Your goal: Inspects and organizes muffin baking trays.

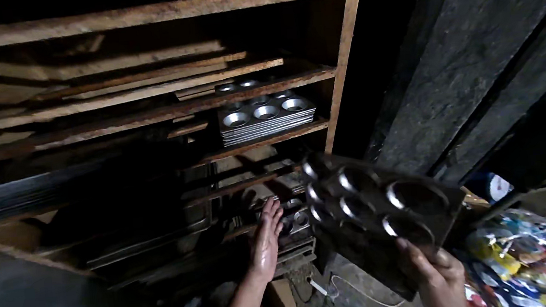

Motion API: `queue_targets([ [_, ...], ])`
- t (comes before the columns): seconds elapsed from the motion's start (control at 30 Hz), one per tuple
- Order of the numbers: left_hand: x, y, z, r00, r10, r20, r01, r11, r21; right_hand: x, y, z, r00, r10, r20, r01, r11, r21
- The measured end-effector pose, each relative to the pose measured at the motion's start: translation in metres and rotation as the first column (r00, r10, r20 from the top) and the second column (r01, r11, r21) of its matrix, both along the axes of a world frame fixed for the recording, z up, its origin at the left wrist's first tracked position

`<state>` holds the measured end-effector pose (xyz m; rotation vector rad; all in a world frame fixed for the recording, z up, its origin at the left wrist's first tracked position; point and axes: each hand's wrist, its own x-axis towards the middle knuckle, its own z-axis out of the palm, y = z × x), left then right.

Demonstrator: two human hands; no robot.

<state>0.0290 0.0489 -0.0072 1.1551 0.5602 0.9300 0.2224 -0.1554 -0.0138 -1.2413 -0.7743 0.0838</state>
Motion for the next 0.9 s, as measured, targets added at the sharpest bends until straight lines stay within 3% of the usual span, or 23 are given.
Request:
queue_targets([
  [0.1, -0.005, 0.000, -0.001, 0.975, 0.219, 0.020, -0.218, 0.949, 0.226, -0.006, 0.019, -0.007, 0.866, -0.019, -0.500, 0.058, 0.996, 0.062],
  [0.17, -0.011, 0.000, 0.003, 0.947, 0.319, 0.047, -0.315, 0.883, 0.348, -0.009, 0.027, -0.016, 0.728, 0.049, -0.684, 0.006, 0.997, 0.079],
  [0.23, -0.017, 0.004, 0.005, 0.919, 0.387, 0.076, -0.370, 0.779, 0.507, -0.015, 0.032, -0.023, 0.621, 0.099, -0.778, -0.042, 0.995, 0.094],
  [0.3, -0.024, 0.006, 0.009, 0.908, 0.416, 0.039, -0.326, 0.647, 0.689, -0.021, 0.034, -0.028, 0.568, 0.144, -0.810, -0.081, 0.990, 0.119],
  [0.43, -0.026, -0.002, 0.021, 0.866, 0.480, -0.137, -0.163, 0.531, 0.832, -0.032, 0.040, -0.030, 0.591, 0.186, -0.785, -0.123, 0.983, 0.140],
  [0.53, -0.023, -0.004, 0.019, 0.845, 0.478, -0.238, -0.086, 0.562, 0.822, -0.038, 0.041, -0.033, 0.622, 0.228, -0.749, -0.157, 0.974, 0.165],
  [0.73, -0.020, -0.009, 0.028, 0.861, 0.350, -0.369, -0.052, 0.782, 0.621, -0.049, 0.035, -0.028, 0.787, 0.275, -0.552, -0.199, 0.960, 0.195],
  [0.9, -0.018, -0.014, 0.028, 0.764, 0.394, -0.511, -0.046, 0.822, 0.567, -0.050, 0.027, -0.033, 0.896, 0.275, -0.349, -0.246, 0.961, 0.126],
])
